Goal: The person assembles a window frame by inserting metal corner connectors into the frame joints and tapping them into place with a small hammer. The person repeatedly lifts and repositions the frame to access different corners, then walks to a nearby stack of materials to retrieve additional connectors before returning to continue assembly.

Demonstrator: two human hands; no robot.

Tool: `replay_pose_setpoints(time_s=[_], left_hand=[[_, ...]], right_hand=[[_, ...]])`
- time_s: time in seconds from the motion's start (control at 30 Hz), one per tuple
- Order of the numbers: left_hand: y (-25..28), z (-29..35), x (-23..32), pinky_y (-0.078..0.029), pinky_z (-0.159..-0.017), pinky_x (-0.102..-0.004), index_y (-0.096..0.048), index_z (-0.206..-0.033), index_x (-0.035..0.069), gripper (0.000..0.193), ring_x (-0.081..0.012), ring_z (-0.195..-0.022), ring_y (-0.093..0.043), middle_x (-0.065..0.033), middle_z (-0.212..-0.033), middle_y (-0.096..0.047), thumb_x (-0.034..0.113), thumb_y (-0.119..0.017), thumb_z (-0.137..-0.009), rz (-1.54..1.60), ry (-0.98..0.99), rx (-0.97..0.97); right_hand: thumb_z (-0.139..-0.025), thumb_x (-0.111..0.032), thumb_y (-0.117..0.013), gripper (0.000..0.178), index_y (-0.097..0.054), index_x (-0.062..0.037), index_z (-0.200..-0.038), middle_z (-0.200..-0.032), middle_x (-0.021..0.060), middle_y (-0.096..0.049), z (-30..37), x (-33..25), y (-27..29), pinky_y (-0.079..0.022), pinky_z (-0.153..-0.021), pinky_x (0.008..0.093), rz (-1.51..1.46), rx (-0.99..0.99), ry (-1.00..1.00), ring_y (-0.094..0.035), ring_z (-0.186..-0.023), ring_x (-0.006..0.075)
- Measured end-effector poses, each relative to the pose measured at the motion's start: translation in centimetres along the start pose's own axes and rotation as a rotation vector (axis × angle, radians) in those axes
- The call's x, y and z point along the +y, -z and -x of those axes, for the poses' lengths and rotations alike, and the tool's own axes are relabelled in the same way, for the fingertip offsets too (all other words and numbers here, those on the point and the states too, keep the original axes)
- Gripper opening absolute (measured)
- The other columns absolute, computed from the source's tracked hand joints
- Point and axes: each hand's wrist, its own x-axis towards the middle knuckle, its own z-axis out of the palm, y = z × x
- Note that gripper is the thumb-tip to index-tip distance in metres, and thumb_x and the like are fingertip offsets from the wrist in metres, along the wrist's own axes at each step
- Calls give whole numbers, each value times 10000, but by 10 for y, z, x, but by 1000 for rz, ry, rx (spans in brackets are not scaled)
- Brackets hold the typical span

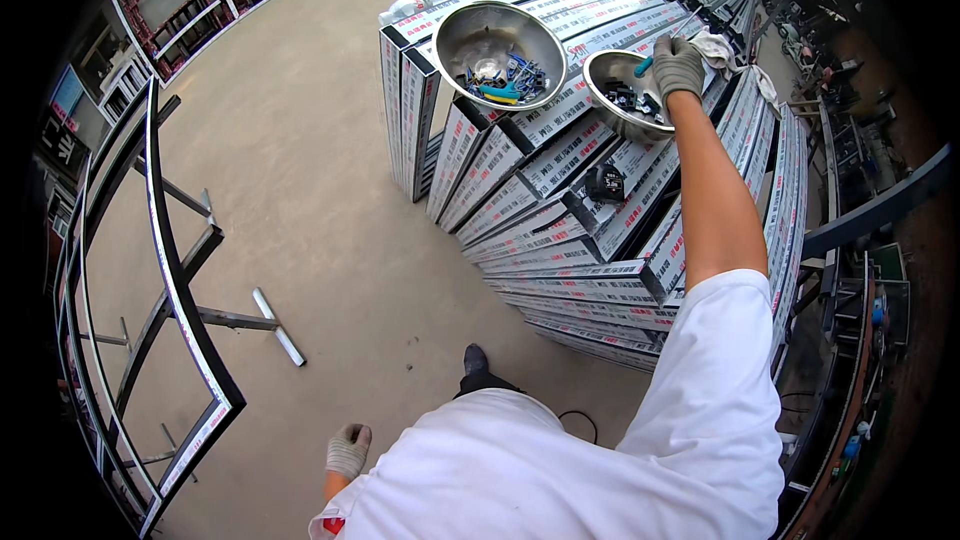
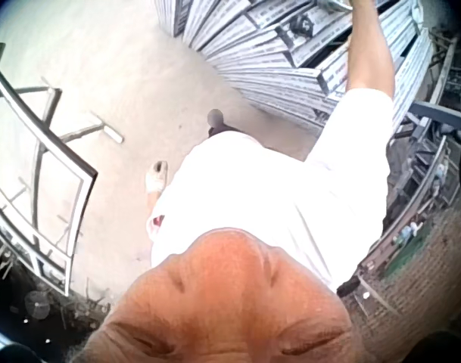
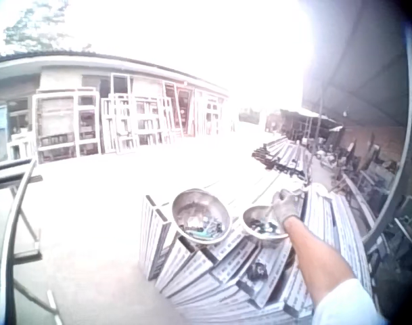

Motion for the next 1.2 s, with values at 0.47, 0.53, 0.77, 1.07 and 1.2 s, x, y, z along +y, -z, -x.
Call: replay_pose_setpoints(time_s=[0.47, 0.53, 0.77, 1.07, 1.2], left_hand=[[92, 117, -69, -562, -855, -333, -701, -1231, -2, 390, -194, -935, -692, -127, -1056, -734, 321, -662, -1015, 630, -244, 324], [117, 148, -93, -554, -836, -317, -699, -1225, 0, 395, -160, -906, -667, -90, -1011, -726, 338, -654, -1025, 831, -256, 372], [151, 239, -232, -513, -684, -266, -699, -1047, -15, 314, -88, -739, -596, -28, -850, -678, 289, -619, -1053, 1072, -22, 825], [175, 290, -374, -510, -644, -265, -679, -956, 3, 264, -100, -679, -590, -42, -778, -661, 236, -606, -1055, 1408, 198, 1229], [215, 309, -447, -525, -658, -285, -667, -966, 14, 230, -115, -662, -597, -45, -752, -646, 228, -620, -1038, 1620, 341, 1548]], right_hand=[[-1021, -190, -653, 252, -643, -13, -842, -685, 29, -619, 606, -300, 47, -467, -595, 263, -715, -1417, 531, -528, -642, 56], [-989, -195, -638, 236, -638, -22, -828, -696, 128, -628, 701, -336, 69, -504, -620, 359, -560, -1583, 969, -616, -634, 219], [-1005, -252, -587, 234, -649, -58, -891, -821, 174, -686, 894, -450, 141, -531, -717, 480, -604, -1789, 1822, -656, -795, 418], [-1056, -333, -537, 332, -672, -31, -1021, -834, 207, -700, 1098, -561, 160, -533, -789, 445, -339, -2283, 2181, -692, -830, 390], [-1049, -413, -544, 444, -635, -34, -1263, -1043, 230, -725, 1187, -616, 170, -544, -901, 437, -318, -2505, 2162, -704, -994, 387]])
